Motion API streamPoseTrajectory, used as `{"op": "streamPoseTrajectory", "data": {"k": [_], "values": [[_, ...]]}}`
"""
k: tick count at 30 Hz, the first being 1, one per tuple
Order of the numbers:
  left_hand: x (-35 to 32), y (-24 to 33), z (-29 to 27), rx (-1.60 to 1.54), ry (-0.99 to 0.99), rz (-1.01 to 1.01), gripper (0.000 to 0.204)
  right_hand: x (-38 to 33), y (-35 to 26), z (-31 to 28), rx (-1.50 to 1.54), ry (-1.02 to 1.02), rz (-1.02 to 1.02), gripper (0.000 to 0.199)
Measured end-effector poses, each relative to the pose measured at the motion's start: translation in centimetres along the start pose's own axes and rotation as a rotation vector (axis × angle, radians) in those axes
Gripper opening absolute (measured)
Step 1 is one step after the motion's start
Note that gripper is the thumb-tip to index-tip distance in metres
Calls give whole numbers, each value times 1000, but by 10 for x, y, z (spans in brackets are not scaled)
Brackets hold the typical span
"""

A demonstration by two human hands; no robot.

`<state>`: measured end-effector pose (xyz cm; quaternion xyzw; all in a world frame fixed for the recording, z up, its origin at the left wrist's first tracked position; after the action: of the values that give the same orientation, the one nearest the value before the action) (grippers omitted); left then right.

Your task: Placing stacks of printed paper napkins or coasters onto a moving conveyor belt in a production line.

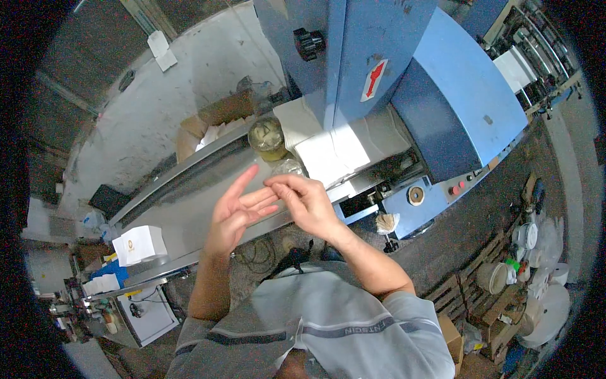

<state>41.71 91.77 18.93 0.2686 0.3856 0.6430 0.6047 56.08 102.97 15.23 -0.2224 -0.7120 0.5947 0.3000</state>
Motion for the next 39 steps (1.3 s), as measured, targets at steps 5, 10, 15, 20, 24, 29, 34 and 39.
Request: {"op": "streamPoseTrajectory", "data": {"k": [5, 10, 15, 20, 24, 29, 34, 39], "values": [[2, 1, -3, -66, 41, -33, 70, -3, 12, -6, 26, 67, 8, 21], [0, -9, -9, -188, 20, -71, 65, -7, 1, -8, -410, 29, -420, 26], [-9, -23, -30, 79, 212, -93, 63, -54, 6, -24, -392, -177, -344, 18], [-11, -50, -21, 72, 335, -110, 62, -63, -2, -19, -567, -243, -240, 71], [-10, -77, 3, -534, 125, -173, 67, -70, -4, 27, -665, -223, -329, 74], [13, -11, -9, 306, 295, 250, 65, -112, 70, 22, -512, -667, 237, 26], [22, -37, -27, 201, 504, 110, 68, -73, 36, 18, -372, 59, -109, 48], [31, -47, 2, -306, 333, -120, 72, -63, 28, 35, -574, -63, -440, 58]]}}
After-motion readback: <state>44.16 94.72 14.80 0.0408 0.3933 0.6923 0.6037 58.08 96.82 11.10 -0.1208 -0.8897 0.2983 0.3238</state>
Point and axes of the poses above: each hand's wrist, its own x-axis towards the middle knuckle, its own z-axis out of the palm, y = z × x, the point moved 1 cm from there along x, towards the middle knuckle, and after that the axes turned 7 degrees about -x, right-handed, at the moved point
